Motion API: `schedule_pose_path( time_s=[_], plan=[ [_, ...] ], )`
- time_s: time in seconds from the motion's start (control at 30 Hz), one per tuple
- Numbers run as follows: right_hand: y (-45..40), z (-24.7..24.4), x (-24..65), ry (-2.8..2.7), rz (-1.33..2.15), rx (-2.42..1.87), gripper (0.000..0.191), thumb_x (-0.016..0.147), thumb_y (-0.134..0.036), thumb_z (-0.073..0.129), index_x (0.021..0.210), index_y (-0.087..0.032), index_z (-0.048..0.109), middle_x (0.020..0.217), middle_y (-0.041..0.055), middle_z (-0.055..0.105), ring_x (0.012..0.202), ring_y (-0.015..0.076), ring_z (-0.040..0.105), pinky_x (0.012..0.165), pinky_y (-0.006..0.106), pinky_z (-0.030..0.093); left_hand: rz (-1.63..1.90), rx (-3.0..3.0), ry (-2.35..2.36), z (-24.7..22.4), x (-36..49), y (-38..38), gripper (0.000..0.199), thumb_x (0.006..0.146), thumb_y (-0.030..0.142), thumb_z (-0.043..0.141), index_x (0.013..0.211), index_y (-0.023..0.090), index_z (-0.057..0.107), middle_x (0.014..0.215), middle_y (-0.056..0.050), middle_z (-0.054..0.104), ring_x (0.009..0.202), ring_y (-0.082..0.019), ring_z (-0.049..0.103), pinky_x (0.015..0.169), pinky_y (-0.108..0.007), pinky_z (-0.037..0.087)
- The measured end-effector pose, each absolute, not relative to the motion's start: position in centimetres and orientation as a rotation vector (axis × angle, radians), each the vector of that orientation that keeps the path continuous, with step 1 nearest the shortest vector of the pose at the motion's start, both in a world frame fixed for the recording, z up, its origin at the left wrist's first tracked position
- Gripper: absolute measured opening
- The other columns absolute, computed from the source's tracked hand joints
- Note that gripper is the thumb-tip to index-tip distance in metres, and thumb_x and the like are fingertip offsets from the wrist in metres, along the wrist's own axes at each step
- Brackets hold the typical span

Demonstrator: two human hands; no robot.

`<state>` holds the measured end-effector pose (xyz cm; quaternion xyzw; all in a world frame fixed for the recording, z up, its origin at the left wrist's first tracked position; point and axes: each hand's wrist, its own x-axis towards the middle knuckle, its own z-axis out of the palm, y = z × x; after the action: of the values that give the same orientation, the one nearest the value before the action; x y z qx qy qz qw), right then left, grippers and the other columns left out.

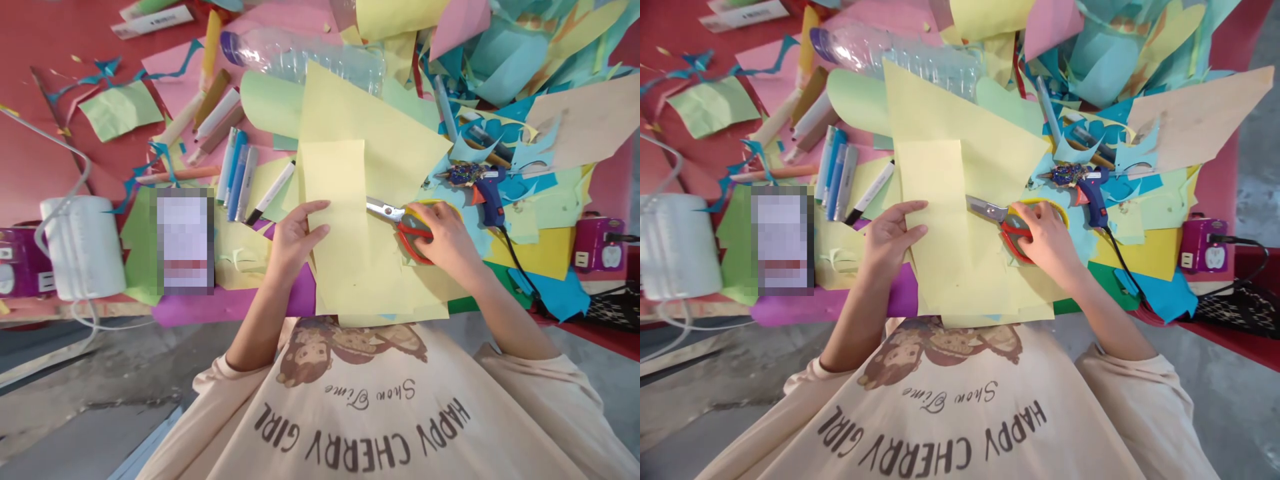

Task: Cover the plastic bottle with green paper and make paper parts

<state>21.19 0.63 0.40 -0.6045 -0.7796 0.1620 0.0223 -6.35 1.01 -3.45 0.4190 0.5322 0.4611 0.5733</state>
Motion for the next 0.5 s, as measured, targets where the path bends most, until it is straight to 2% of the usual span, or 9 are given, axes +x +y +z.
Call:
schedule_pose_path(
  time_s=[0.13,0.3,0.4,0.5],
  plan=[
    [0.2,1.3,22.1,-2.286,0.542,-1.861,0.054,0.076,-0.014,0.055,0.129,-0.021,0.053,0.106,0.0119,0.055,0.105,0.0299,0.058,0.095,0.048,0.049,1.069,0.975,1.250,-3.6,-6.4,1.2,0.040,0.067,0.025,0.077,0.106,0.020,0.069,0.113,-0.007,0.072,0.099,-0.019,0.069,0.080,-0.028,0.058],
    [-1.1,3.9,25.0,-2.049,0.717,-1.849,0.051,0.076,-0.018,0.059,0.126,-0.027,0.054,0.114,0.0091,0.058,0.106,0.0268,0.060,0.094,0.043,0.049,1.062,1.021,1.258,-3.6,-6.5,1.2,0.039,0.067,0.025,0.077,0.105,0.018,0.069,0.118,-0.008,0.070,0.112,-0.023,0.065,0.093,-0.032,0.055],
    [-1.8,5.0,26.7,-1.738,1.096,-1.898,0.045,0.079,-0.031,0.061,0.123,-0.029,0.053,0.112,0.0069,0.062,0.099,0.0232,0.063,0.085,0.037,0.051,1.042,1.104,1.264,-3.4,-6.6,1.0,0.036,0.072,0.025,0.074,0.108,0.020,0.069,0.120,-0.006,0.070,0.113,-0.021,0.065,0.098,-0.033,0.052],
    [-2.2,5.4,27.7,-1.520,1.316,-1.871,0.043,0.074,-0.038,0.069,0.114,-0.031,0.056,0.103,0.0027,0.061,0.085,0.0173,0.062,0.069,0.027,0.050,1.069,1.171,1.260,-3.0,-6.5,1.0,0.033,0.073,0.023,0.074,0.106,0.021,0.070,0.116,-0.004,0.071,0.111,-0.019,0.066,0.096,-0.031,0.053]
  ],
)
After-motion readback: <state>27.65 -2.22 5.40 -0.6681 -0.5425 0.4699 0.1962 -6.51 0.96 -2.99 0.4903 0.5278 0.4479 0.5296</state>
